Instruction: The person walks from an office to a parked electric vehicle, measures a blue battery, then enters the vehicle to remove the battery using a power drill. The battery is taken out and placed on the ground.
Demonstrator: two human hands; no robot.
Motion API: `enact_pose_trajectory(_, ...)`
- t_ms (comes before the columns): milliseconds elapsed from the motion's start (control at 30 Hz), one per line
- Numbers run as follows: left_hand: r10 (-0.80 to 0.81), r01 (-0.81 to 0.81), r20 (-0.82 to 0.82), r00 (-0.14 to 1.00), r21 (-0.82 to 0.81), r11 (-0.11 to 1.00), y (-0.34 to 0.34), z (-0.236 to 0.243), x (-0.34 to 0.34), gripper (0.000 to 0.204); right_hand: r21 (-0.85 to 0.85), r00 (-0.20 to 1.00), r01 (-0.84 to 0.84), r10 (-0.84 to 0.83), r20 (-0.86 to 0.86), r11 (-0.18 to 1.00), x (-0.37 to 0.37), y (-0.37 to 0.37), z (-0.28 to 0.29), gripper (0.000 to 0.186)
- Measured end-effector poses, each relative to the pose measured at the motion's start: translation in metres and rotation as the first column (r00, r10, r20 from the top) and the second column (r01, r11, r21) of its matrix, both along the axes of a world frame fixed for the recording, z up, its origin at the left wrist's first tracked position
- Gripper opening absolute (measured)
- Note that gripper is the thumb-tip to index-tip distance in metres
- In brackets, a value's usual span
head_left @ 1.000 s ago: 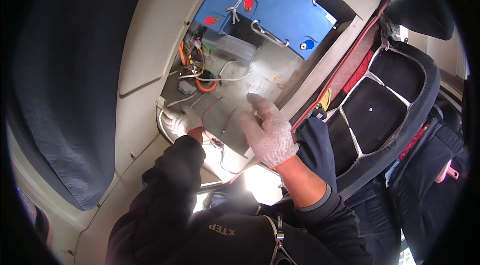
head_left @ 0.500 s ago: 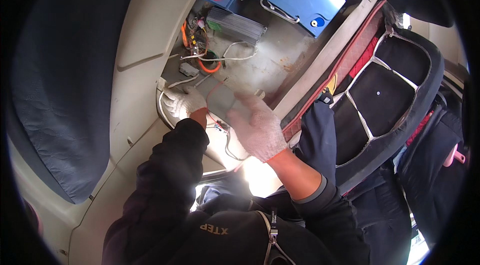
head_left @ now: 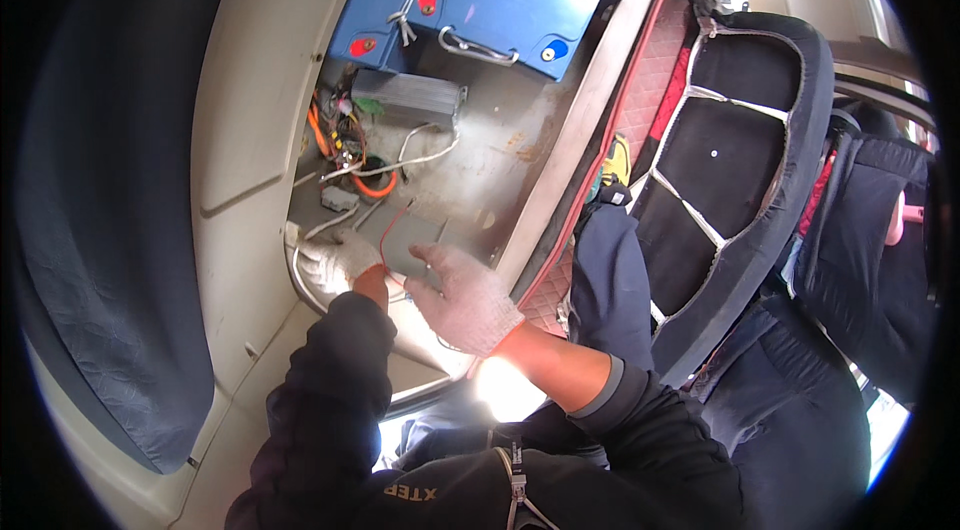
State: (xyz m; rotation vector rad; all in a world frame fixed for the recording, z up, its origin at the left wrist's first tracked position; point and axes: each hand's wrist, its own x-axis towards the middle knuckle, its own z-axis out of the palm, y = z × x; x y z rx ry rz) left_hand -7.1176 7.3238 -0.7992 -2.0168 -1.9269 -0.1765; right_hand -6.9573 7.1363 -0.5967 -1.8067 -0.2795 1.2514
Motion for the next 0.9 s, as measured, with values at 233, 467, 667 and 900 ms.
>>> enact_pose_trajectory(233,0.028,-0.029,-0.013,1.0,-0.008,1.0,0.003,-0.002,0.0,0.084,0.016,1.0,0.021,-0.021,0.013,1.0,-0.007,-0.003,0.003,0.05)
enact_pose_trajectory(467,-0.272,0.329,0.281,0.92,-0.181,0.927,0.004,-0.021,0.033,0.084,0.082,0.979,-0.068,0.051,0.198,0.994,-0.017,-0.004,-0.012,0.045)
enact_pose_trajectory(667,-0.411,0.61,0.565,0.716,-0.22,0.761,-0.005,-0.037,0.079,0.084,0.1,0.978,0.094,-0.11,0.177,0.991,-0.019,0.0,-0.018,0.043)
enact_pose_trajectory(900,-0.429,0.628,0.555,0.713,-0.232,0.743,0.007,-0.042,0.064,0.084,0.176,0.949,0.189,-0.226,0.22,0.966,-0.015,-0.01,-0.018,0.041)
